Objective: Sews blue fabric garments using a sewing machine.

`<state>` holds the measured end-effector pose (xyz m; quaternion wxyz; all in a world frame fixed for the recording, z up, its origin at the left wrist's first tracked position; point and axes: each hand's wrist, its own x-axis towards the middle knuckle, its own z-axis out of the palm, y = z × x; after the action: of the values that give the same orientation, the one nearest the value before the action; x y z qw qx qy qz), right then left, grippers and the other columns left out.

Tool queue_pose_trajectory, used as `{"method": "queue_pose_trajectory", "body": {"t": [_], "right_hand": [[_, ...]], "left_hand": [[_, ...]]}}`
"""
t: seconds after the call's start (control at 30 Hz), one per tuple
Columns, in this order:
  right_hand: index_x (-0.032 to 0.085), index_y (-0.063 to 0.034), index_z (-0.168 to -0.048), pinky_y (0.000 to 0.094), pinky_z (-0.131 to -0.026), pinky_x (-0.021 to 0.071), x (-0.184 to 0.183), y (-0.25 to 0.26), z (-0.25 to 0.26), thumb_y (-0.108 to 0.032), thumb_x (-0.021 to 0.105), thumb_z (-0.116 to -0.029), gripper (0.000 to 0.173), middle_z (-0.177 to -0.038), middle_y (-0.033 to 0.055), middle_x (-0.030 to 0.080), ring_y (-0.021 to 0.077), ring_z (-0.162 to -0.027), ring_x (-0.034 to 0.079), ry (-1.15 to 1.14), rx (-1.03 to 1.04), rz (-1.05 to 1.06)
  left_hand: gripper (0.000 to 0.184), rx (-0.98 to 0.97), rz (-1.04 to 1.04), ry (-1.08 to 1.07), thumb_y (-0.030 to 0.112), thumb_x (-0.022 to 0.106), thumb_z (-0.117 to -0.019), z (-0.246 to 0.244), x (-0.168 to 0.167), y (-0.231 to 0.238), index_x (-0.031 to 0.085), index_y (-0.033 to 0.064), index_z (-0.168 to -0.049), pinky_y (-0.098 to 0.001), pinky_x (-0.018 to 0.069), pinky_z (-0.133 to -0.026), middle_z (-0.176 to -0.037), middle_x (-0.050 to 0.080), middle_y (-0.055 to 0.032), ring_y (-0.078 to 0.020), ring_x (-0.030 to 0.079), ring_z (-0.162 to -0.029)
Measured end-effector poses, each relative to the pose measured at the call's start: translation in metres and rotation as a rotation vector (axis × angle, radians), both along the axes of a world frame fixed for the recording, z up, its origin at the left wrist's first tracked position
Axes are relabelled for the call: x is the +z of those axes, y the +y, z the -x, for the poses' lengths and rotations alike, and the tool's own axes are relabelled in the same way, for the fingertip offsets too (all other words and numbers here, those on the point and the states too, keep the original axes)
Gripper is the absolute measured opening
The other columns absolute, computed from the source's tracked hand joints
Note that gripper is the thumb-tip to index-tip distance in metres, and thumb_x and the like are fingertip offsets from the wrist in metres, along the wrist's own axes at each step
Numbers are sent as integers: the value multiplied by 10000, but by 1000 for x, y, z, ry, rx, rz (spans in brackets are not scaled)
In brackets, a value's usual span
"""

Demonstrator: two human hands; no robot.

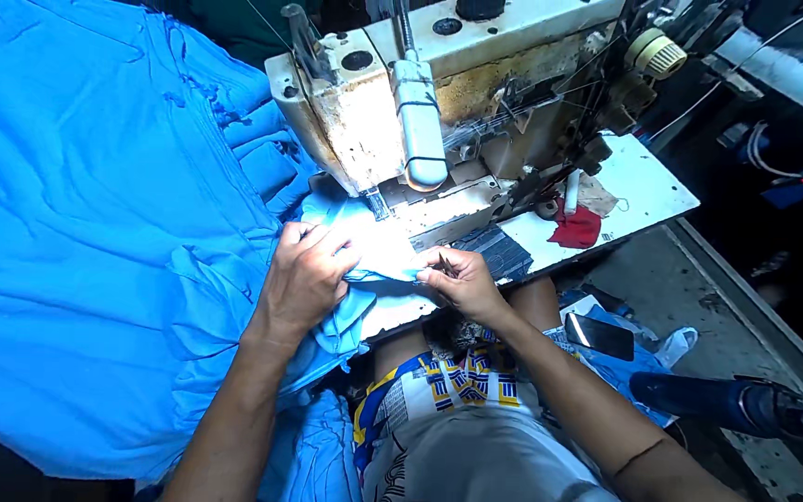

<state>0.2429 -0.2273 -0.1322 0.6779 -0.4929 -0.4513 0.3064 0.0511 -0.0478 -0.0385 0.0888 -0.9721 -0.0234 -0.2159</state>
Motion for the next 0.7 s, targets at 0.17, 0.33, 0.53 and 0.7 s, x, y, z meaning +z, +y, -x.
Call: {"method": "queue_pose_trajectory", "body": {"t": [0.17,0.33,0.53,0.7], "right_hand": [[726,4,-1038,276,-603,547,3,4,0,-6,695,-943,100,-930,98,717,127,-668,623,-6,0,-6],[720,14,-1014,285,-634,566,5,4,2,-3,702,-939,79,-947,101,718,135,-693,640,-15,0,-15],[717,7,-1027,275,-611,556,7,11,3,-4,695,-943,87,-901,88,707,124,-667,625,-42,-27,-23],[710,-11,-1032,283,-626,558,12,14,4,-20,670,-966,77,-928,80,698,129,-698,628,-81,-35,-10]], "left_hand": [[217,-44,77,-64,47,544,-886,0,-6,10,752,50,-945,-527,444,-955,-1123,724,-101,-320,641,-1069],[229,-175,202,-173,80,570,-905,4,-17,24,795,114,-936,-489,425,-1027,-989,747,-46,-283,627,-1112],[224,-73,127,-129,58,547,-890,-1,-12,21,768,70,-917,-515,415,-1021,-989,737,-79,-313,629,-1101],[318,148,142,51,208,675,-804,5,7,-4,742,98,-1095,-556,436,-992,-1193,699,-77,-304,620,-1162]]}}
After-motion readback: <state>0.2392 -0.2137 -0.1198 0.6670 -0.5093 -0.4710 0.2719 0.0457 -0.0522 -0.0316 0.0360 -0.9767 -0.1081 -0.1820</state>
